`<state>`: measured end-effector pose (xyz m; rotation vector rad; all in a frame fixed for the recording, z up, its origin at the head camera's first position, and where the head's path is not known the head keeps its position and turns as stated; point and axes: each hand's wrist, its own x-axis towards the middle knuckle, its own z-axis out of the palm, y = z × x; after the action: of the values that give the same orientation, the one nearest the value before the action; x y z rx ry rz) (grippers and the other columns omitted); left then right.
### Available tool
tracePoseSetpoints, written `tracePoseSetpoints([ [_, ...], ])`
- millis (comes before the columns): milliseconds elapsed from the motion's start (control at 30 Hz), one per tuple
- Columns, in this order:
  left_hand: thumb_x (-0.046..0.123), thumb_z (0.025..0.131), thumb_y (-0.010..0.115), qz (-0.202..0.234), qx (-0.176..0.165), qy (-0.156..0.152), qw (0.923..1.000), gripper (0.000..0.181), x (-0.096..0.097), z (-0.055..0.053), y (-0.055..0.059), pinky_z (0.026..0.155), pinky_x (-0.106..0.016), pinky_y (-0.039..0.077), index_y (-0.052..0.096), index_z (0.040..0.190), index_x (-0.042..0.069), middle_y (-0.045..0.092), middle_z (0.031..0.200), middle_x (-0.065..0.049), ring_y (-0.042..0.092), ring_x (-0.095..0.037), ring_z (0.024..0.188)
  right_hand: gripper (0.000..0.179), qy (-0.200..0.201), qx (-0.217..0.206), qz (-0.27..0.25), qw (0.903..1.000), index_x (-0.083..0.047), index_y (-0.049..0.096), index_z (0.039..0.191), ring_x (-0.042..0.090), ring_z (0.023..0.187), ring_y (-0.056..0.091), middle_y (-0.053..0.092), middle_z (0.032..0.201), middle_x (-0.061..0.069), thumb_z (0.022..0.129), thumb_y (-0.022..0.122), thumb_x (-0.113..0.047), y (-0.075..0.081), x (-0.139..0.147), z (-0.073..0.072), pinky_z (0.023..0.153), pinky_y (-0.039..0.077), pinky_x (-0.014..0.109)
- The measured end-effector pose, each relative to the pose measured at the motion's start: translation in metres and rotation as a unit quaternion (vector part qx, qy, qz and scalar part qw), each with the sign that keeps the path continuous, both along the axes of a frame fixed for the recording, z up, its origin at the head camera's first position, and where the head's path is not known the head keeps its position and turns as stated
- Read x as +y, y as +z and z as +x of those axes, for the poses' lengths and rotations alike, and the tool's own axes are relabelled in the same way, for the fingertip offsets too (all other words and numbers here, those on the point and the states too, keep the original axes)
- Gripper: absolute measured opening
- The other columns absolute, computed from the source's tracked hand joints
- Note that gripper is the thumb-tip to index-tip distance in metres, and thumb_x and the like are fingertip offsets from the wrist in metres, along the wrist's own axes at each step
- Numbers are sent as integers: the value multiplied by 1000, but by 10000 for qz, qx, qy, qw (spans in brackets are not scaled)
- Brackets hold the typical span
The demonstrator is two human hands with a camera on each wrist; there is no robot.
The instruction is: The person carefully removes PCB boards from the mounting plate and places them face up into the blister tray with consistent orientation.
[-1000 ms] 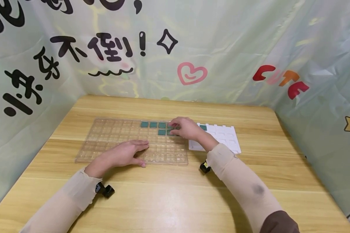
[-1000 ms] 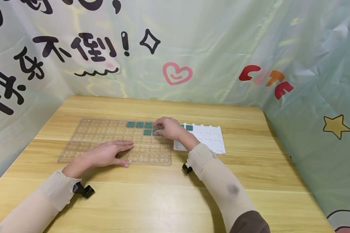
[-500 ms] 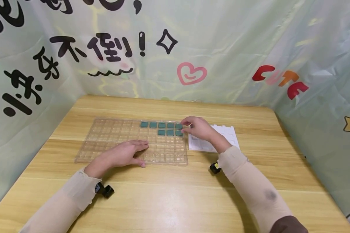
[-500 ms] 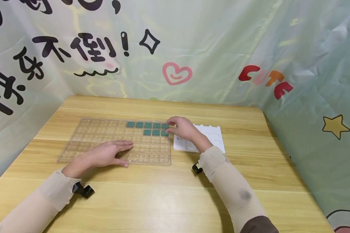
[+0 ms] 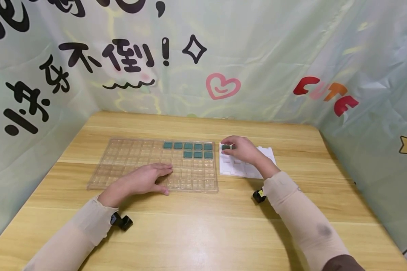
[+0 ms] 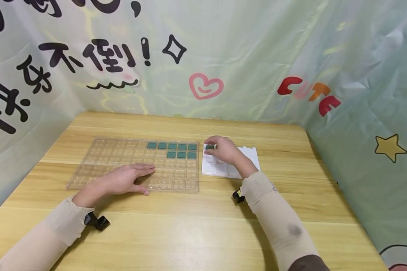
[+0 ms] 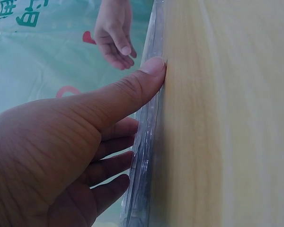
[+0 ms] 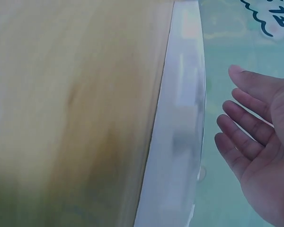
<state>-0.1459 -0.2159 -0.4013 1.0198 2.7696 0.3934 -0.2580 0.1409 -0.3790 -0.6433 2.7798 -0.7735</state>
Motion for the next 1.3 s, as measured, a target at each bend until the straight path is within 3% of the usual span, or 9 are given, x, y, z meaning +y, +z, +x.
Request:
tracePoseSetpoints([
  [433,58,83,67,3,5,13,10000,87,0,0,-1,112,-49,32,47,143,-1,41,151,-14,38,-34,138,46,-70,-29,258,9996,-9,59,135,32,126,51,58,135,13,93,70,-23,-5,24,-6,104,41,51],
  [667,59,83,67,-12,-36,59,10000,87,0,0,0,112,-49,31,47,144,0,40,151,-13,37,-34,138,48,-266,-265,310,9988,-12,57,137,34,130,46,53,141,12,93,70,-25,-7,28,-7,105,39,53],
  [1300,58,83,68,-23,-21,13,10000,87,1,-1,0,112,-48,32,46,144,-1,40,151,-14,37,-34,138,44,-363,-222,474,9980,-11,61,133,34,123,51,55,136,16,93,69,-26,-12,36,-14,102,42,53],
])
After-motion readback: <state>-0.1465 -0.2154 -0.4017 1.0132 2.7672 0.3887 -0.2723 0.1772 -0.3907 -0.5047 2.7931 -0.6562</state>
